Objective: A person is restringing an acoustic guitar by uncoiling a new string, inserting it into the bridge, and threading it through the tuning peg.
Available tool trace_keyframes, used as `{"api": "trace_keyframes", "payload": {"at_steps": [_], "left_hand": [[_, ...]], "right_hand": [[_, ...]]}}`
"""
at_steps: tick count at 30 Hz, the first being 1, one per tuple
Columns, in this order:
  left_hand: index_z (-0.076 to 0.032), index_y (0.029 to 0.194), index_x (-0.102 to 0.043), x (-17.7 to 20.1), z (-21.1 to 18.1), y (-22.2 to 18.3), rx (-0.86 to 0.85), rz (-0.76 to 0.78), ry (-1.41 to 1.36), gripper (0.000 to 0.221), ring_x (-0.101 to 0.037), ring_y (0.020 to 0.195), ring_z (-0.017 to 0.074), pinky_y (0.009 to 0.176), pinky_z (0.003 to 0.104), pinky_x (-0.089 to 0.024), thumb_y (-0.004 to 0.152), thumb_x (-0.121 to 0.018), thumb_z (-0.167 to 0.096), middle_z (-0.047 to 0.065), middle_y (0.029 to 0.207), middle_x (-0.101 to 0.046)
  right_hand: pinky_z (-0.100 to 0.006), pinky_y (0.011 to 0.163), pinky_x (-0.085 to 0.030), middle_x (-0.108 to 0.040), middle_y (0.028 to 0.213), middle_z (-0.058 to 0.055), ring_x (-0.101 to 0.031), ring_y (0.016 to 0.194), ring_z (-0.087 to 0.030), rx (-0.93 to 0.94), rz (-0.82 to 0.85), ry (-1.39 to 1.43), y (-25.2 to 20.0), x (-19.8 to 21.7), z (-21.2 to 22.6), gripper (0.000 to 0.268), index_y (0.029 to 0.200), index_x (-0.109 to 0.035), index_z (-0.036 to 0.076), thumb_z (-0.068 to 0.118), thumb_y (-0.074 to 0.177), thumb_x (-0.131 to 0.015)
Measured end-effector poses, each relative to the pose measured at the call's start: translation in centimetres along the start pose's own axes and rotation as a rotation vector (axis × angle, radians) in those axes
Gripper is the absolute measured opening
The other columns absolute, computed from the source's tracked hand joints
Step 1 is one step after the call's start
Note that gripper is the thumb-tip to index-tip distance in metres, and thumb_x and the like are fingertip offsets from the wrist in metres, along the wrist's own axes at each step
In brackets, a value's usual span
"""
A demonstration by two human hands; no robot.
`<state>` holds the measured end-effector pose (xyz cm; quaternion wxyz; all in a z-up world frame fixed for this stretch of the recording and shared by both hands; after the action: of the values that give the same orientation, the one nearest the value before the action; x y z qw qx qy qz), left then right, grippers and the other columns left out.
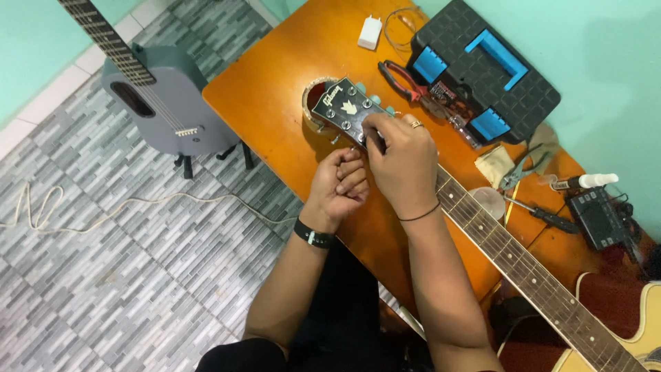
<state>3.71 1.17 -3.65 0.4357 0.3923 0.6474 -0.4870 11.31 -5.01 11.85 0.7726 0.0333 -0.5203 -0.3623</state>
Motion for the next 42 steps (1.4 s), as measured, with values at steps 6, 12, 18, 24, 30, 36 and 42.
{"api": "trace_keyframes", "payload": {"at_steps": [6,12,18,24,30,36,42], "left_hand": [[-0.004,0.097,-0.060,-4.3,-1.5,-3.9,-0.605,-0.540,1.360,0.049,-0.076,0.084,0.0333,0.067,0.037,-0.057,0.111,-0.037,-0.046,0.021,0.080,-0.068],[-0.015,0.085,-0.061,-3.2,-1.2,-2.6,-0.611,-0.508,1.386,0.044,-0.062,0.069,0.0243,0.068,0.036,-0.051,0.111,-0.042,-0.046,0.007,0.064,-0.061],[-0.027,0.073,-0.036,-4.4,-0.1,-2.6,0.042,-0.119,0.164,0.039,-0.027,0.032,0.0028,0.032,0.016,-0.019,0.107,-0.042,-0.044,-0.014,0.052,-0.015],[-0.015,0.120,-0.056,-3.0,-1.2,-3.8,-0.670,-0.664,1.976,0.037,-0.074,0.081,0.0424,0.064,0.051,-0.057,0.110,-0.041,-0.048,0.019,0.087,-0.072],[-0.010,0.085,-0.058,-4.2,-2.2,-2.8,-0.721,-0.484,1.797,0.048,-0.067,0.067,0.0454,0.052,0.042,-0.051,0.112,-0.036,-0.043,0.016,0.063,-0.062],[-0.019,0.076,-0.037,-3.1,-0.1,-1.9,-0.166,-0.297,0.481,0.041,-0.028,0.030,0.0089,0.035,0.021,-0.015,0.107,-0.040,-0.045,-0.011,0.057,-0.016],[-0.021,0.095,-0.060,-2.8,-1.1,-2.6,-1.001,-0.575,2.279,0.031,-0.065,0.055,0.0201,0.047,0.030,-0.049,0.111,-0.046,-0.043,-0.003,0.061,-0.053]], "right_hand": [[-0.038,0.077,-0.055,-0.078,0.090,-0.005,-0.071,0.086,-0.028,-0.012,0.018,0.008,0.3,0.1,0.0,0.016,0.100,-0.077,0.016,0.006,0.088,-0.074],[-0.039,0.077,-0.056,-0.078,0.092,-0.004,-0.071,0.087,-0.028,-0.025,0.028,0.016,0.1,0.3,-0.1,0.016,0.100,-0.077,0.017,0.007,0.088,-0.074],[-0.038,0.075,-0.055,-0.078,0.090,-0.004,-0.071,0.086,-0.028,-0.047,0.027,0.028,0.3,0.8,0.3,0.016,0.099,-0.077,0.018,0.007,0.089,-0.073],[-0.035,0.073,-0.055,-0.077,0.087,-0.003,-0.070,0.084,-0.026,-0.085,0.048,0.054,0.4,1.1,0.1,0.014,0.097,-0.077,0.018,0.008,0.089,-0.073],[-0.038,0.075,-0.055,-0.078,0.090,-0.005,-0.070,0.087,-0.028,-0.057,0.035,0.054,0.5,0.9,-0.2,0.015,0.101,-0.076,0.017,0.008,0.089,-0.073],[-0.035,0.073,-0.056,-0.077,0.084,-0.003,-0.070,0.083,-0.025,-0.055,0.050,0.048,0.6,0.7,-0.4,0.016,0.100,-0.076,0.017,0.007,0.088,-0.072],[-0.036,0.074,-0.056,-0.077,0.085,-0.004,-0.070,0.084,-0.026,-0.058,0.041,0.059,0.5,0.8,-0.4,0.015,0.100,-0.076,0.018,0.007,0.090,-0.071]]}}
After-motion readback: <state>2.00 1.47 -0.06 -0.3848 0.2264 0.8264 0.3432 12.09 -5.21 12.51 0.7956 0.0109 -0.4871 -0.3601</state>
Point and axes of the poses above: each hand's wrist, its own y-axis towards the middle knuckle, its own x-axis out of the back of the hand, z = x × y, the point moved 3 cm from there along y, towards the middle knuckle
